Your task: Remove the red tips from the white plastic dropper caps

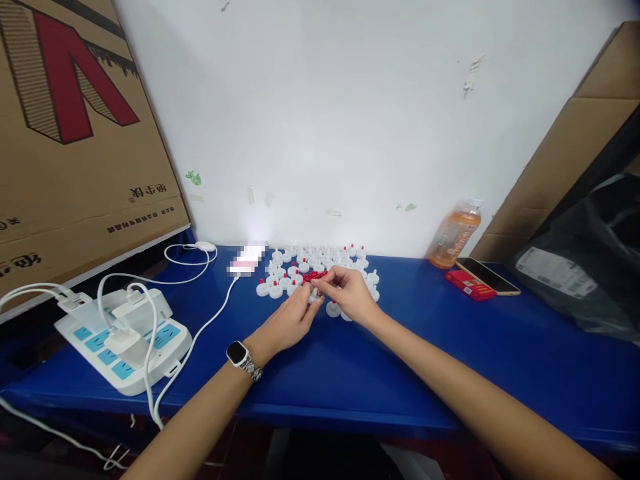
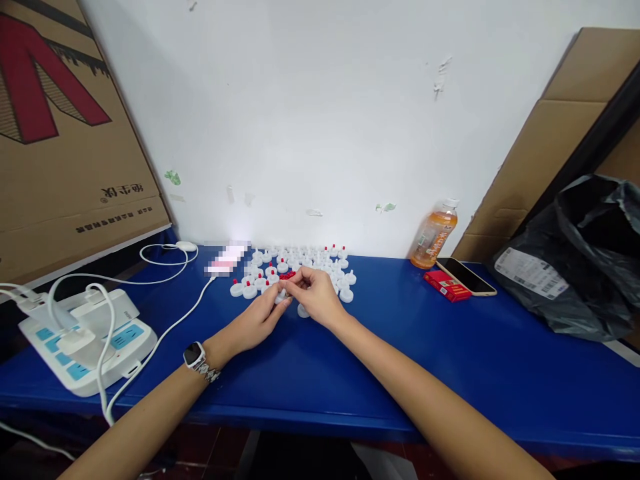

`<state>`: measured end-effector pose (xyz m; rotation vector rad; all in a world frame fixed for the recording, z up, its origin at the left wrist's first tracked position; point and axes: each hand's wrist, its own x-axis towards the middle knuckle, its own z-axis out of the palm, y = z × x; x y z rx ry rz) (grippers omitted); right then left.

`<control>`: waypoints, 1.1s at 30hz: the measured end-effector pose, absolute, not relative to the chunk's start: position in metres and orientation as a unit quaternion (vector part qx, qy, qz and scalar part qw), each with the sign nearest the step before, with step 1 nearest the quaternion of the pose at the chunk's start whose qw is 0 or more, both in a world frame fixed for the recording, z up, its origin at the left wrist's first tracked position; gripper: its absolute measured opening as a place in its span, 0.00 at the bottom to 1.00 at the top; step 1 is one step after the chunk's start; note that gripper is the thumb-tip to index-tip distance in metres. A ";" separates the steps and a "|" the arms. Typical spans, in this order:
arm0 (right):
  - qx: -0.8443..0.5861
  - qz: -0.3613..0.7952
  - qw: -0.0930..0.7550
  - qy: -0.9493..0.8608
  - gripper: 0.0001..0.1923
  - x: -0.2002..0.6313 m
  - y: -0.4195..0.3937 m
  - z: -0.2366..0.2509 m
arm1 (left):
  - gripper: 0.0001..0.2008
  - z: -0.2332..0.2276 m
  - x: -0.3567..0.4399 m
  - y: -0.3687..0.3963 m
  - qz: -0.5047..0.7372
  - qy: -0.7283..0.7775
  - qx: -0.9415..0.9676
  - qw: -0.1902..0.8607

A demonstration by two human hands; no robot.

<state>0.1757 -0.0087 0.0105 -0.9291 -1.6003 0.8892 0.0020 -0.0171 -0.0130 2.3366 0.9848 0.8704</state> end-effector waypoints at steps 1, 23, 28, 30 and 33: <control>-0.387 0.346 0.518 -0.680 0.14 0.175 -0.009 0.010 | 0.14 -0.014 0.002 -0.017 0.321 0.353 0.849 0.228; -0.509 0.013 0.225 -0.831 0.08 0.200 0.042 0.035 | 0.11 -0.006 -0.009 -0.010 0.228 0.481 0.833 0.152; -0.584 0.010 0.153 -0.797 0.13 0.187 0.088 0.034 | 0.11 -0.006 -0.009 -0.010 0.228 0.483 0.832 0.149; -0.584 0.017 0.141 -0.799 0.06 0.183 0.098 0.034 | 0.11 -0.007 -0.010 -0.010 0.240 0.478 0.834 0.138; -0.578 0.018 0.169 -0.798 0.06 0.182 0.091 0.038 | 0.08 -0.007 -0.010 -0.010 0.274 0.467 0.833 0.116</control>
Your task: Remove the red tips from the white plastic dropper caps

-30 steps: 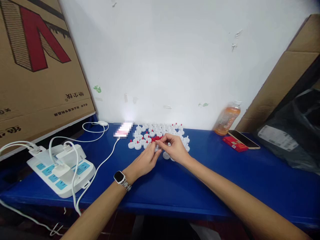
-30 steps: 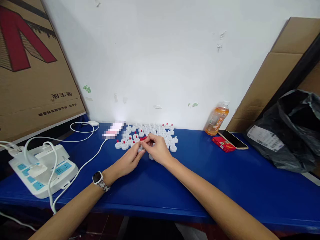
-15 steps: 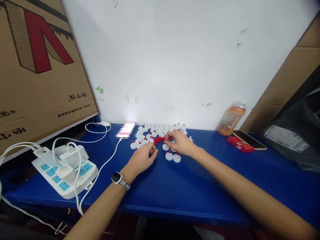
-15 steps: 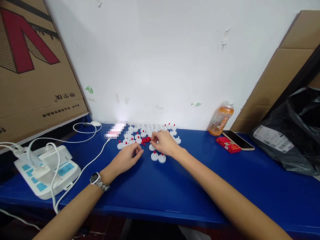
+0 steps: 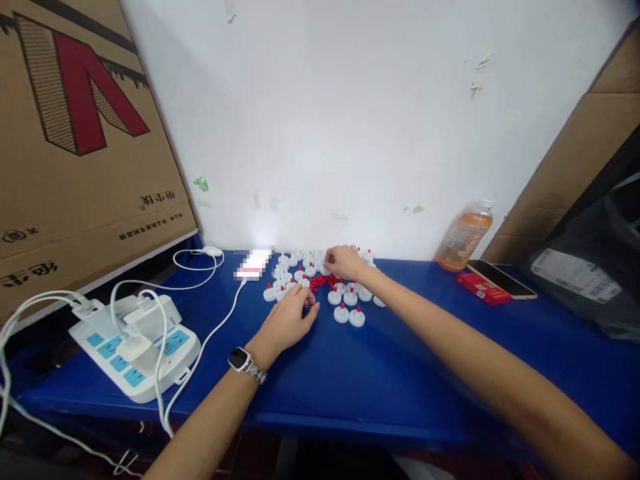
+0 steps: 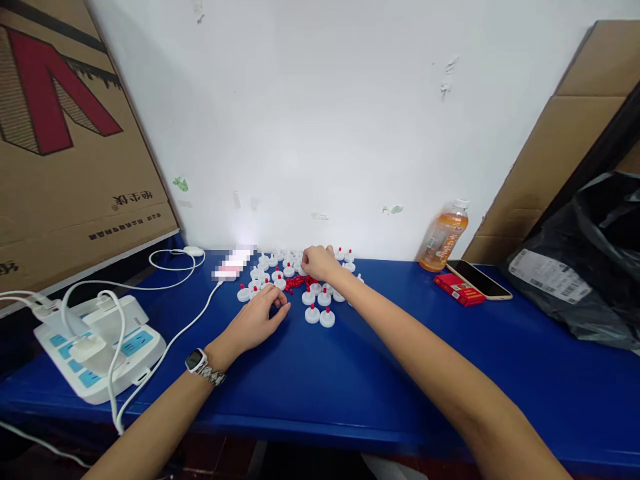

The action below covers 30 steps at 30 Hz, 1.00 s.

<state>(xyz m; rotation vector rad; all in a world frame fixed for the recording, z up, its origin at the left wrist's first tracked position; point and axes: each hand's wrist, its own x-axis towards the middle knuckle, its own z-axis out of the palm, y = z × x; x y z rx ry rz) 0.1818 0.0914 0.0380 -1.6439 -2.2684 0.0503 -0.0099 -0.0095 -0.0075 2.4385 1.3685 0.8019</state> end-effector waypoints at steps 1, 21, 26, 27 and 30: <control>-0.573 0.020 0.198 -0.795 0.07 0.182 0.083 0.040 | 0.08 -0.007 -0.009 -0.010 0.293 0.466 0.828 0.106; -0.492 0.002 0.121 -0.862 0.07 0.165 0.045 0.025 | 0.12 -0.003 -0.013 -0.016 0.208 0.481 0.842 0.128; -0.490 0.001 0.107 -0.865 0.06 0.159 0.046 0.023 | 0.12 -0.003 -0.012 -0.015 0.211 0.481 0.841 0.134; -0.487 0.010 0.115 -0.866 0.06 0.160 0.046 0.024 | 0.12 -0.003 -0.012 -0.015 0.210 0.481 0.841 0.134; -0.472 0.061 0.176 -0.862 0.04 0.168 0.043 0.024 | 0.12 -0.002 -0.012 -0.016 0.213 0.479 0.840 0.136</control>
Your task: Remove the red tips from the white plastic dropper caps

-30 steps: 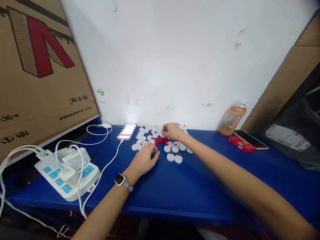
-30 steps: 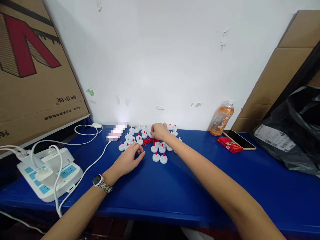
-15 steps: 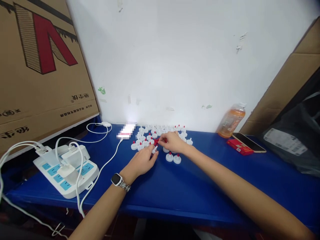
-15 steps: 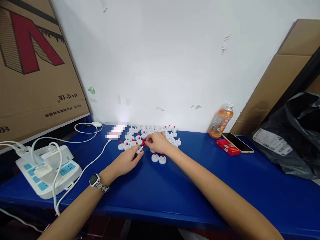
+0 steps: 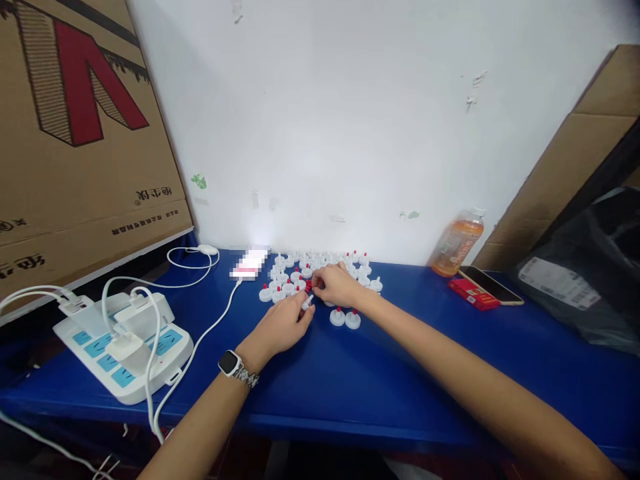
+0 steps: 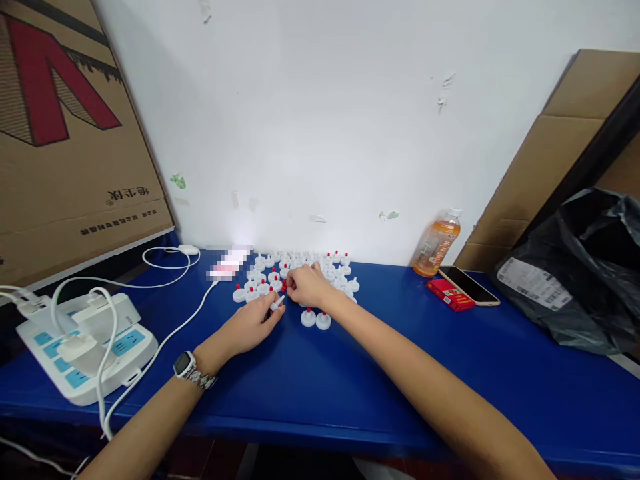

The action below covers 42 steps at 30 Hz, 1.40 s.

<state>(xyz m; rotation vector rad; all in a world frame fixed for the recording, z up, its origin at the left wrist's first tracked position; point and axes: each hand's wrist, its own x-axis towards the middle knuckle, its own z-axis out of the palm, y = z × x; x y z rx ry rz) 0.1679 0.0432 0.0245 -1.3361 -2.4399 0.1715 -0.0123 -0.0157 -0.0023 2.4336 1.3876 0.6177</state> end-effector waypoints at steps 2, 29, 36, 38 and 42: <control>-0.460 0.129 0.249 -0.842 0.05 0.175 0.038 0.025 | 0.12 -0.002 -0.012 -0.016 0.219 0.477 0.840 0.141; -0.403 0.358 0.558 -0.631 0.10 0.164 -0.007 0.011 | 0.13 0.000 0.001 -0.025 0.326 0.410 0.820 0.233; -0.396 0.291 0.580 -0.650 0.12 0.159 -0.016 0.012 | 0.15 0.000 0.003 -0.028 0.365 0.375 0.824 0.215; -0.399 0.264 0.584 -0.656 0.14 0.157 -0.020 0.014 | 0.16 -0.001 0.003 -0.027 0.386 0.364 0.819 0.219; -0.391 0.251 0.585 -0.664 0.14 0.155 -0.022 0.016 | 0.22 -0.003 0.003 -0.026 0.407 0.364 0.808 0.220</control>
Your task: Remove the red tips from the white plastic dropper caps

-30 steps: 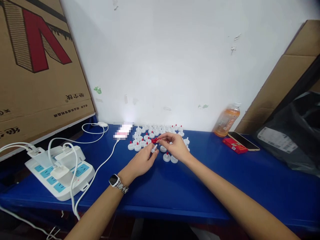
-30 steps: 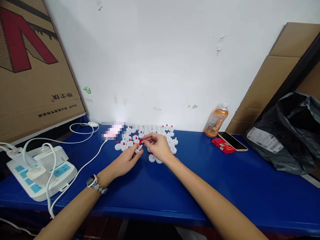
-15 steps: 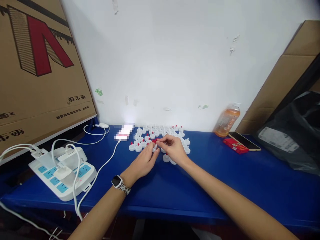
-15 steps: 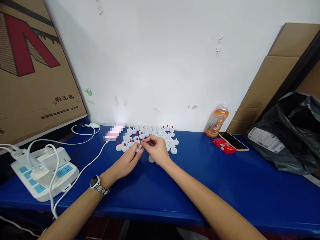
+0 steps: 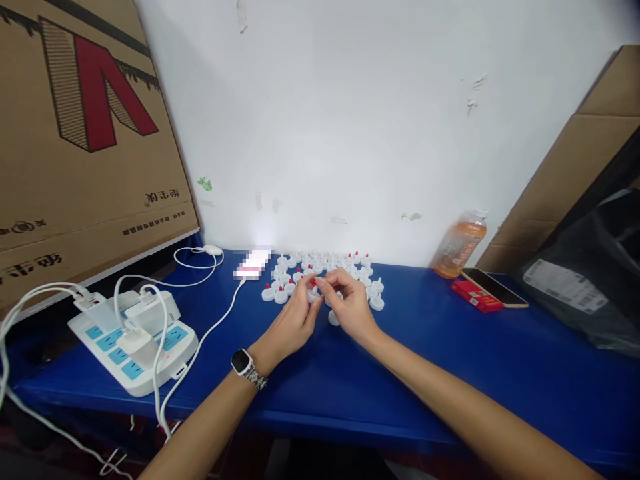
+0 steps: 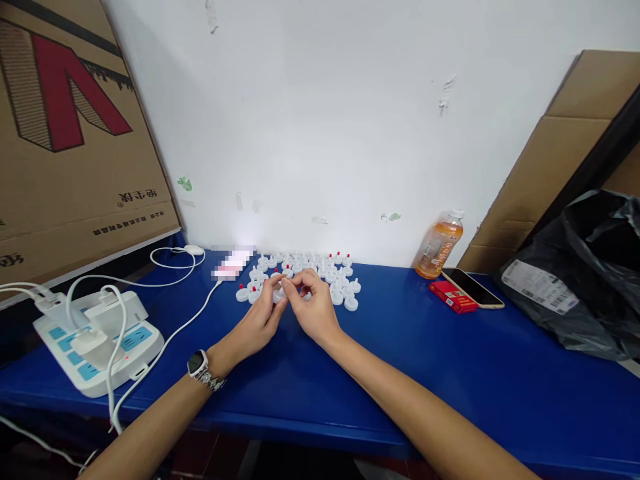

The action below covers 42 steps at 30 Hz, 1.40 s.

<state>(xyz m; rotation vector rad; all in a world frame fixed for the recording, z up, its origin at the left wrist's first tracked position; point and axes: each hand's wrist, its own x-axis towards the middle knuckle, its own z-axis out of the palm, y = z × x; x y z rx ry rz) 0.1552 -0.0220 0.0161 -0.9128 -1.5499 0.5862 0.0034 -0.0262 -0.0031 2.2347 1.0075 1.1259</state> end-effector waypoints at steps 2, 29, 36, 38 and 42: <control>-0.389 0.266 0.577 -0.668 0.14 0.156 -0.019 0.015 | 0.24 -0.004 0.004 -0.026 0.405 0.372 0.805 0.222; -0.462 0.072 0.336 -0.818 0.03 0.192 0.113 0.034 | 0.10 -0.009 -0.001 -0.016 0.259 0.443 0.838 0.187; -0.490 0.079 0.329 -0.804 0.03 0.195 0.115 0.025 | 0.10 -0.009 -0.001 -0.017 0.253 0.437 0.844 0.180; -0.510 0.076 0.309 -0.800 0.04 0.200 0.117 0.020 | 0.10 -0.009 -0.001 -0.017 0.254 0.437 0.844 0.179; -0.521 0.070 0.307 -0.794 0.05 0.204 0.120 0.016 | 0.10 -0.008 -0.001 -0.016 0.249 0.437 0.845 0.180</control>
